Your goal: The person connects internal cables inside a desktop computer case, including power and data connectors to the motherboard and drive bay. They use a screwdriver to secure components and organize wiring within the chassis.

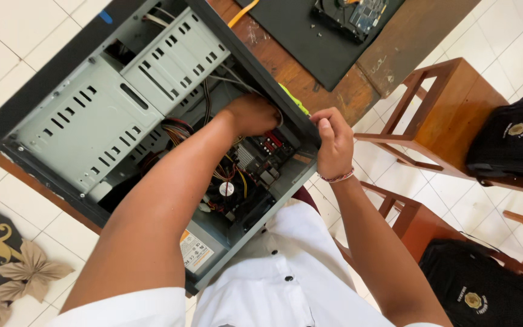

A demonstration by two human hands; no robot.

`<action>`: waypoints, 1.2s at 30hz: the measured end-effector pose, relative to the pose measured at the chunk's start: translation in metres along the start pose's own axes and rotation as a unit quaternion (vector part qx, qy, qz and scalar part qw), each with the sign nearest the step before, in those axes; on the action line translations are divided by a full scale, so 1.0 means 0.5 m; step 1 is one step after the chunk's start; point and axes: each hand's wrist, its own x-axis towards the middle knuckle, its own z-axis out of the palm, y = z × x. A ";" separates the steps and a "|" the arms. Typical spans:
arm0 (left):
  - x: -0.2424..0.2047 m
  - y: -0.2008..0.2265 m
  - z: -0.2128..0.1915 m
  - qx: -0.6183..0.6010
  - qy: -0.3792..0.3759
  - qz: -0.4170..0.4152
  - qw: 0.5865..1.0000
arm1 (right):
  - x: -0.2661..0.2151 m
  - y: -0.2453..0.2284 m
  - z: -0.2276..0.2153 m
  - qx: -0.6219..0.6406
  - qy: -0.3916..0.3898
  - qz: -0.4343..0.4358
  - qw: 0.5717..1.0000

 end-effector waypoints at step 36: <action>-0.007 0.015 0.095 0.047 0.104 -0.037 0.993 | 0.029 0.010 0.004 -0.144 -0.140 0.070 0.977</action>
